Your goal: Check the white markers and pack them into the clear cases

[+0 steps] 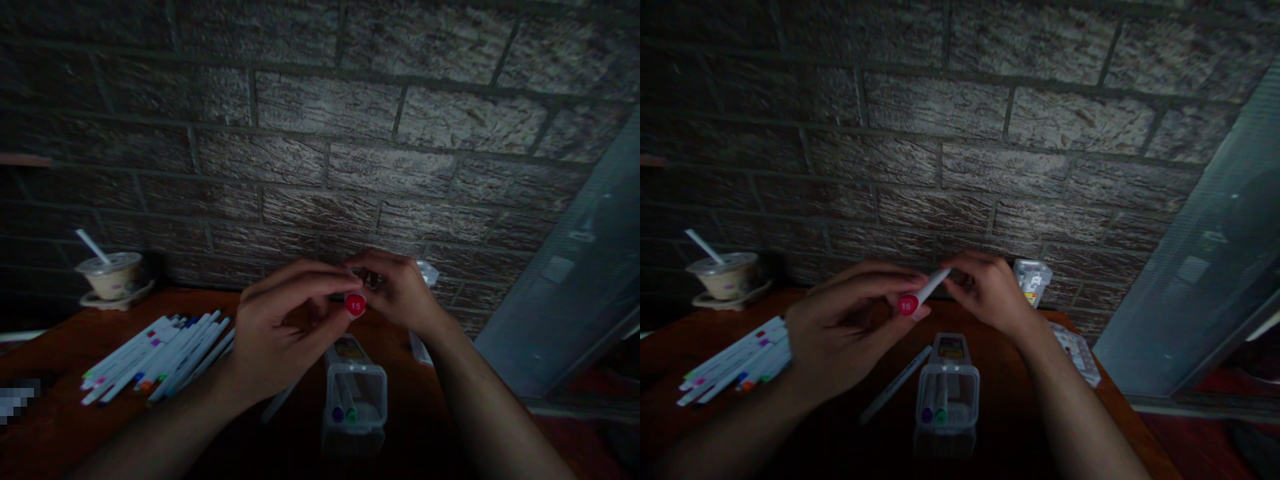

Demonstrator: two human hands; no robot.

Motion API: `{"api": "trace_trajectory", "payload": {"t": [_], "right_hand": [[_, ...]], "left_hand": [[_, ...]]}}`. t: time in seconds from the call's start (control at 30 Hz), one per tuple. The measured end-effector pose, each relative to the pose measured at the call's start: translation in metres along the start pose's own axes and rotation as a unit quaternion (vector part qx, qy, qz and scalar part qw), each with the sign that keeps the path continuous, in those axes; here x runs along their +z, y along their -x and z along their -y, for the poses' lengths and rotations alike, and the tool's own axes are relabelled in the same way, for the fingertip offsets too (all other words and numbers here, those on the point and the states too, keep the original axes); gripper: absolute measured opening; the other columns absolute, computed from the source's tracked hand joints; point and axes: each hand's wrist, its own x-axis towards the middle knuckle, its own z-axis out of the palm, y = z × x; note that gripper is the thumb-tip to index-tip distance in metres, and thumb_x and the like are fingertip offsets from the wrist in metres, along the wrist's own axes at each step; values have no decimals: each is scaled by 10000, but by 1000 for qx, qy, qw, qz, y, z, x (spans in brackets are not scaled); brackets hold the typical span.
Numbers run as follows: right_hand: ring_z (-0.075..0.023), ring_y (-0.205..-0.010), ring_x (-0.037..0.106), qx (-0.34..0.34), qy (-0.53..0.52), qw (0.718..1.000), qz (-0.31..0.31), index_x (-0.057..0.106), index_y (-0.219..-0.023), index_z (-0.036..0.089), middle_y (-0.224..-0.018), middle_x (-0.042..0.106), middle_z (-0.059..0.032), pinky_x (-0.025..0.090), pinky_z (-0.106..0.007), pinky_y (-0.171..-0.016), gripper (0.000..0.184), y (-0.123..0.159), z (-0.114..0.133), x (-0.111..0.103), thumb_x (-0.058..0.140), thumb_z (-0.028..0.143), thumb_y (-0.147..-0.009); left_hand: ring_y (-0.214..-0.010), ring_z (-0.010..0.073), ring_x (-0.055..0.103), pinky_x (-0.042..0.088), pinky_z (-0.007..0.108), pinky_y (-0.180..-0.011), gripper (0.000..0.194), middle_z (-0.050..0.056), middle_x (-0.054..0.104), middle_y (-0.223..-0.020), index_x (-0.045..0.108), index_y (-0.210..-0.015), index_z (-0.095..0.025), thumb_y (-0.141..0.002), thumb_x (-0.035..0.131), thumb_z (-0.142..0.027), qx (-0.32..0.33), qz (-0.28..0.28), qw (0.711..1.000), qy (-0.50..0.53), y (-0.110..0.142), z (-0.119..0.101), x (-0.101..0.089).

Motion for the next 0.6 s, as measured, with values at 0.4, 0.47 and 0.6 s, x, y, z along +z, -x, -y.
{"api": "trace_trajectory", "payload": {"t": [0.4, 0.47, 0.6], "right_hand": [[-164, -689, 701, 37, 22, 998, 35, 753, -1057, 172, -927, 784, -57, 513, -255, -621, 152, 3, -7, -4, 709, 162, -912], [-161, -684, 705, 46, 34, 998, 34, 752, -1048, 178, -921, 787, -49, 513, -251, -619, 156, 4, -9, -7, 707, 143, -902], [-168, -704, 718, 50, 50, 997, 30, 751, -1047, 178, -948, 795, -57, 521, -256, -630, 162, 4, -10, -12, 704, 140, -896]], "left_hand": [[-645, 114, 704, 587, 230, -578, 243, 1, 786, -866, 766, -1041, -226, -835, 792, -100, 13, -25, 998, -54, -2, 1, 1], [-594, 103, 671, 561, 216, -541, 228, -23, 754, -760, 767, -1014, -219, -824, 797, -96, 13, -33, 996, -77, -3, 2, 1], [-569, 95, 649, 552, 214, -528, 237, -30, 748, -757, 763, -1011, -226, -817, 798, -94, 9, -40, 995, -88, -4, 2, 2]]}}
